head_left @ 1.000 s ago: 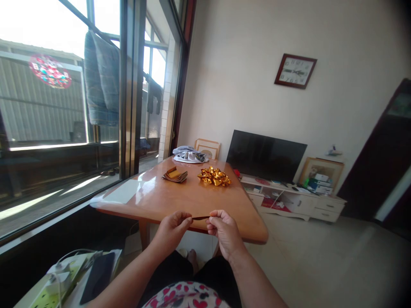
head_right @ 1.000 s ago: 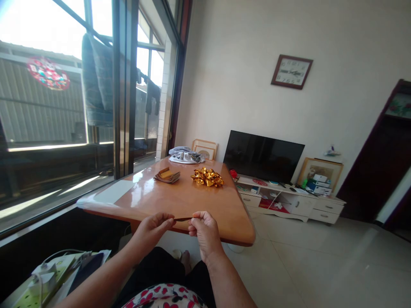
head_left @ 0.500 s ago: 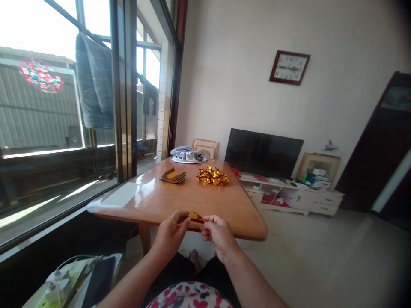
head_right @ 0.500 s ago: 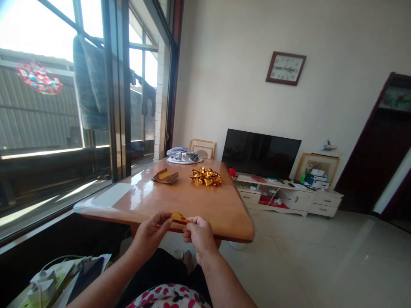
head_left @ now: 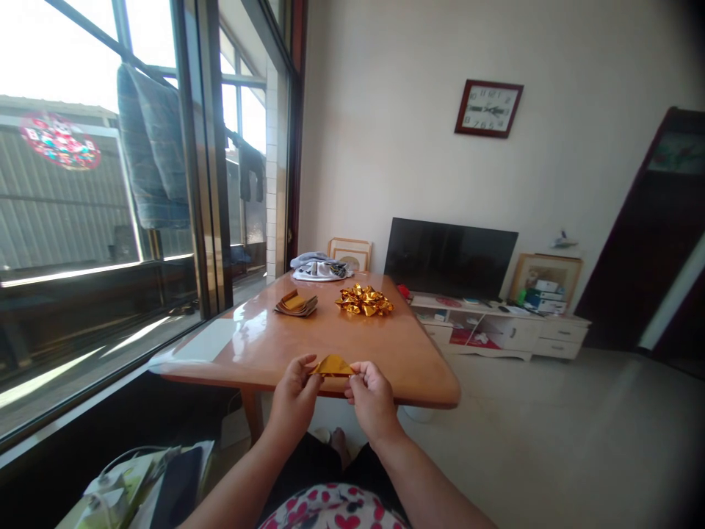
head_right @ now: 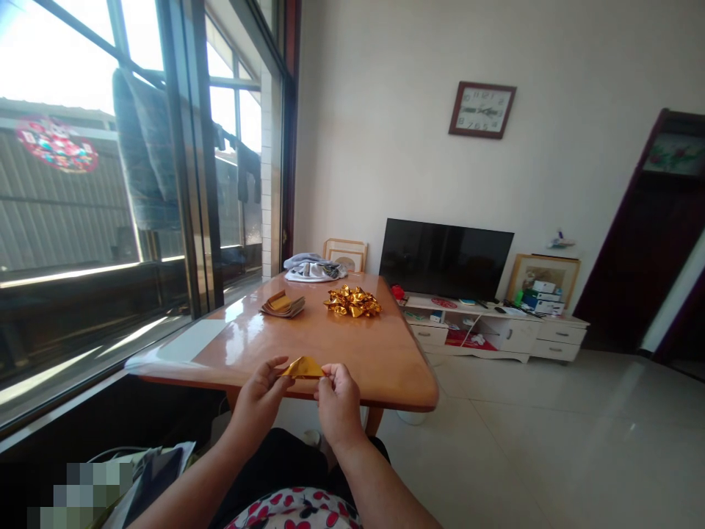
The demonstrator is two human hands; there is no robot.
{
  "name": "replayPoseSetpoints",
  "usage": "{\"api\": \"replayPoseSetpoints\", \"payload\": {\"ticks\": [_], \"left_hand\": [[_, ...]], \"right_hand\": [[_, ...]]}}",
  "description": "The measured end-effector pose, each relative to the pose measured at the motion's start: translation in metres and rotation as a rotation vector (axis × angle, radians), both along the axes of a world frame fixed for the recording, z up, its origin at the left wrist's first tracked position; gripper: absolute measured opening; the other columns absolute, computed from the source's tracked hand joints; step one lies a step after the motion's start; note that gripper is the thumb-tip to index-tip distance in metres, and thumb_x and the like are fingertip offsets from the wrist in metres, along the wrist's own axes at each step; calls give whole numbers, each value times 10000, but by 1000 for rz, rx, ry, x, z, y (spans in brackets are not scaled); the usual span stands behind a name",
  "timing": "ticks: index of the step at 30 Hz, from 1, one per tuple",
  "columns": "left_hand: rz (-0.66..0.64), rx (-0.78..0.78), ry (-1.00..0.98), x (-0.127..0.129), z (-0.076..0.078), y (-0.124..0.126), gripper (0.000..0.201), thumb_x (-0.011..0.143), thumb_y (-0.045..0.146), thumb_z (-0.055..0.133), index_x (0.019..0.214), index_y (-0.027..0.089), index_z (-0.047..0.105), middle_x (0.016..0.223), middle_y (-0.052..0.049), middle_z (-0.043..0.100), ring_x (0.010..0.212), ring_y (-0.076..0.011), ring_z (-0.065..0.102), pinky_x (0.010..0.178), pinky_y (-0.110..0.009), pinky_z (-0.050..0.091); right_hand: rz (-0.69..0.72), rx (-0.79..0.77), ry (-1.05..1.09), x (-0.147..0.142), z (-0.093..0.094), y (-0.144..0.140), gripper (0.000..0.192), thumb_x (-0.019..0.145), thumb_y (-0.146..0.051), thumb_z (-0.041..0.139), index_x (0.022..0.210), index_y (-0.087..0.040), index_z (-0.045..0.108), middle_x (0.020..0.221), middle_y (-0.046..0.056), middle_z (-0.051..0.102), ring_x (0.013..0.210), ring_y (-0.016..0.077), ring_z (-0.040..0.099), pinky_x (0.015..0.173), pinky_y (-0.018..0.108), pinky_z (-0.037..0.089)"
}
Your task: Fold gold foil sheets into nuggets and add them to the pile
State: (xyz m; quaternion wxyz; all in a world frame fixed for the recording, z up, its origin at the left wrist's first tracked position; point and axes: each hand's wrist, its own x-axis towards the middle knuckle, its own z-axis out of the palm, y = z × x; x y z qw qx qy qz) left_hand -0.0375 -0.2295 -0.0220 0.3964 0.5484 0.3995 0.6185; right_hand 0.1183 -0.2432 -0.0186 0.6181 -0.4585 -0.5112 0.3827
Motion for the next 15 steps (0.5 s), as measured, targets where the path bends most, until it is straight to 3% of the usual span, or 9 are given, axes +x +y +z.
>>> {"api": "replayPoseSetpoints", "payload": {"ticks": [6, 9, 15], "left_hand": [[-65, -105, -68, 2, 4, -4, 518, 780, 391, 729, 1223, 132, 657, 1217, -129, 722, 1062, -261, 680, 929, -367, 513], [-70, -123, -57, 3, 4, -5, 527, 758, 384, 746, 1226, 147, 692, 1225, -113, 731, 1089, -276, 675, 936, -367, 513], [-44, -103, 31, 3, 4, -5, 492, 767, 374, 726, 1218, 177, 727, 1190, -82, 756, 1135, -300, 666, 988, -397, 504]], "right_hand": [[35, -49, -9, 2, 1, 2, 411, 815, -275, 564, 1200, -179, 671, 761, 19, 696, 614, 164, 597, 557, 260, 467], [68, -25, -85, 4, 3, 1, 418, 816, -255, 543, 1192, -200, 718, 727, 8, 694, 602, 167, 588, 580, 273, 474], [4, 26, -173, 7, 3, 1, 392, 803, -250, 593, 1151, -245, 772, 751, 27, 735, 733, 236, 660, 657, 316, 507]]}}
